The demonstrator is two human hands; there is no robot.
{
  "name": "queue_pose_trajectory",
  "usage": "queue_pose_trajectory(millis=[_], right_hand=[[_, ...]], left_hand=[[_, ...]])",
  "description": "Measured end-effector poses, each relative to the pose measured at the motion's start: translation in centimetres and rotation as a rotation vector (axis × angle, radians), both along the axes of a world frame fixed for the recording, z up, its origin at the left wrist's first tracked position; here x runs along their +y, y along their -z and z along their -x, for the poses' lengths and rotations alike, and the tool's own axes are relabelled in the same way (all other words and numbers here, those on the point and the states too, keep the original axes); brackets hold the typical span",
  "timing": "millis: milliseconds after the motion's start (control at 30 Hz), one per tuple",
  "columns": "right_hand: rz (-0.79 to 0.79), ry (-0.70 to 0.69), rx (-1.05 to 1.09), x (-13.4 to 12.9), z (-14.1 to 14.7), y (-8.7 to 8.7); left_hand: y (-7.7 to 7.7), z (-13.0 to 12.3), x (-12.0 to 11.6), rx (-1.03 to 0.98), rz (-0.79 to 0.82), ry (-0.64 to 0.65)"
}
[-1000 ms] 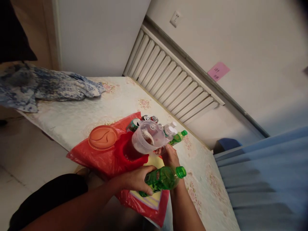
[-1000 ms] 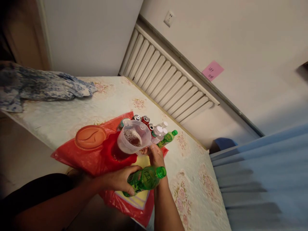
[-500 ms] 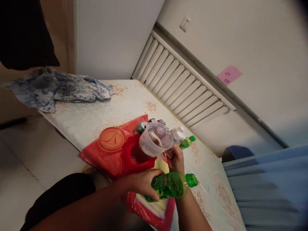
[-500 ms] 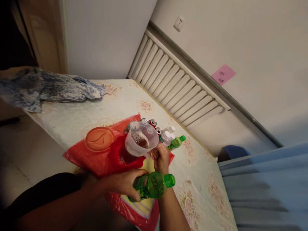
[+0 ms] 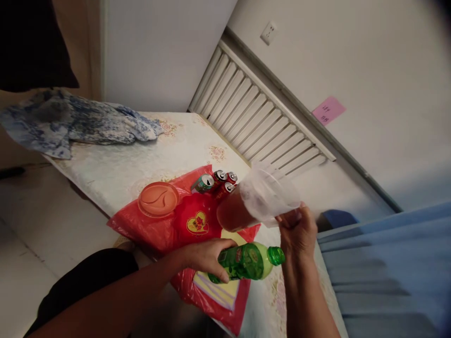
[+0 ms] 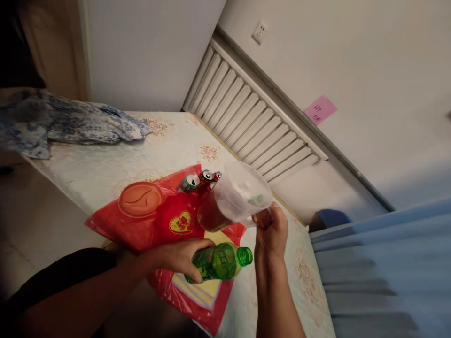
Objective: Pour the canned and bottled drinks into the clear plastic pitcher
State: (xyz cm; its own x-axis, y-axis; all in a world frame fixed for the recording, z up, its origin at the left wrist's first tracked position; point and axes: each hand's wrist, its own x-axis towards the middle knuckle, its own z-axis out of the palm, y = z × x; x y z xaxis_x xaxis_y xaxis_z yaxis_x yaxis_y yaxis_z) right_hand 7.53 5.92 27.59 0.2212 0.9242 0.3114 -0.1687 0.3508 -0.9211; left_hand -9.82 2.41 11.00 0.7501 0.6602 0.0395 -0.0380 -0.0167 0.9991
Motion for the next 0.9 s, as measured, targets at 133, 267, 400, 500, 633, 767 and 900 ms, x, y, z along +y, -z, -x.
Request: queue_pose_trajectory(millis=[133,267,400,500,633,767,900], right_hand=[[-0.072,0.103,-0.02,-1.1,-2.6,-3.3],[-0.085,0.172,-0.073,-2.5,-5.0,-5.5],[-0.055,0.221,-0.129,-3.5,-6.8,-6.2],[-0.018,0.212,-0.155,-3.9,-7.7,-6.1],[0.043,0.201,-0.194,-4.2,-8.4,-5.8],[0.104,0.15,-0.25,-4.0,-8.9,-5.3],[0.125,0.107,-0.318,-3.8,-9.3,-4.7]], left_hand=[[-0.6,0.5,0.6,-0.004,-0.061,-0.031],[-1.0,1.2,1.6,-0.09,-0.059,-0.078],[-0.8,2.0,2.9,-0.163,-0.041,-0.188],[-0.3,2.4,4.0,-0.211,-0.014,-0.291],[0.7,3.0,5.2,-0.197,-0.024,-0.421],[1.5,3.4,5.7,-0.135,-0.073,-0.5],[2.2,3.4,5.6,-0.042,-0.081,-0.553]])
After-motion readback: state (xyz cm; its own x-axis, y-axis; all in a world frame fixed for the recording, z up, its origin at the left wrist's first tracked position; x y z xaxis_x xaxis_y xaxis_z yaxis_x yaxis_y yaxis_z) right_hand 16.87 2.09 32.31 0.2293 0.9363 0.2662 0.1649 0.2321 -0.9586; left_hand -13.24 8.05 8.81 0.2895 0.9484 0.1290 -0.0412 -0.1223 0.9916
